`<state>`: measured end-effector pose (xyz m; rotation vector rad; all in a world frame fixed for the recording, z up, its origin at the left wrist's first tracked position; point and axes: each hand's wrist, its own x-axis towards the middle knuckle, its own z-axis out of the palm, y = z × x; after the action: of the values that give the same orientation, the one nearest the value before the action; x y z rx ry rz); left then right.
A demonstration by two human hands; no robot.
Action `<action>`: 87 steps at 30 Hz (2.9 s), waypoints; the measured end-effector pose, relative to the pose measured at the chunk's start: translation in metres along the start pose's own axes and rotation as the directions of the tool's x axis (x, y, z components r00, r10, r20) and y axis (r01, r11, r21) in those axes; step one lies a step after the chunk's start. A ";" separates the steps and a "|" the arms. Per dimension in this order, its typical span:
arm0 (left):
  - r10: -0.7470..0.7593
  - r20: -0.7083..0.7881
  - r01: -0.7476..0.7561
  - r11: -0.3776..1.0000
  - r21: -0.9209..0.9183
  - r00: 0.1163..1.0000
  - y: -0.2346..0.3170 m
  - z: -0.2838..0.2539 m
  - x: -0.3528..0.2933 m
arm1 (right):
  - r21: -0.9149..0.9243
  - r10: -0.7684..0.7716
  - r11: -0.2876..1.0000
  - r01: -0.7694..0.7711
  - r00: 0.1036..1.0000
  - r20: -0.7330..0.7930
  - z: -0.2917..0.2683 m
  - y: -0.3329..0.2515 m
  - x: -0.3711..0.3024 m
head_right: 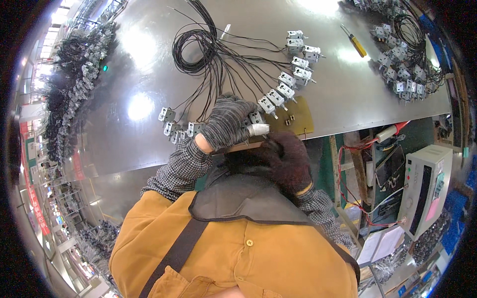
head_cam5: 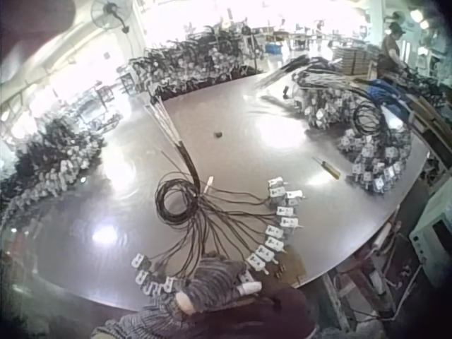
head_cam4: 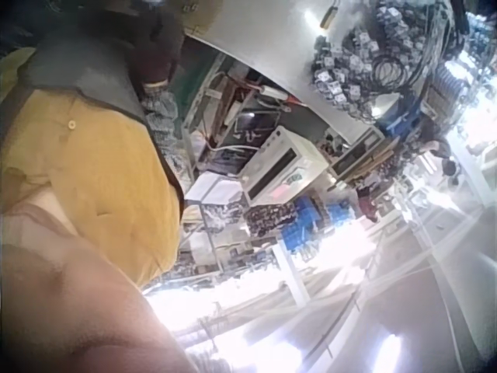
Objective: Manually connecting a series of wire harnesses to components mounted on a board.
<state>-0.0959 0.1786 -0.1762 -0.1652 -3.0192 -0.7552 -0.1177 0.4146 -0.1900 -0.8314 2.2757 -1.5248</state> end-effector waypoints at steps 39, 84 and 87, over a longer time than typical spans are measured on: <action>-0.196 -0.113 0.177 0.972 -0.153 0.974 0.019 0.008 -0.001 | 0.209 0.298 0.913 -0.351 0.923 0.245 0.005 0.053 -0.024; -0.042 -0.025 0.031 0.946 -0.323 0.999 -0.008 0.003 0.000 | 0.555 0.414 0.659 -0.508 0.861 0.296 0.011 0.023 -0.014; -0.026 -0.047 0.012 0.962 -0.273 0.999 -0.010 0.008 -0.001 | 0.421 0.359 0.784 -0.457 0.886 0.293 0.000 0.022 -0.006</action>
<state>-0.0963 0.1739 -0.1878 -0.1197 -2.8600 -1.1567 -0.1190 0.4244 -0.2103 -0.2976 1.6686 -1.6011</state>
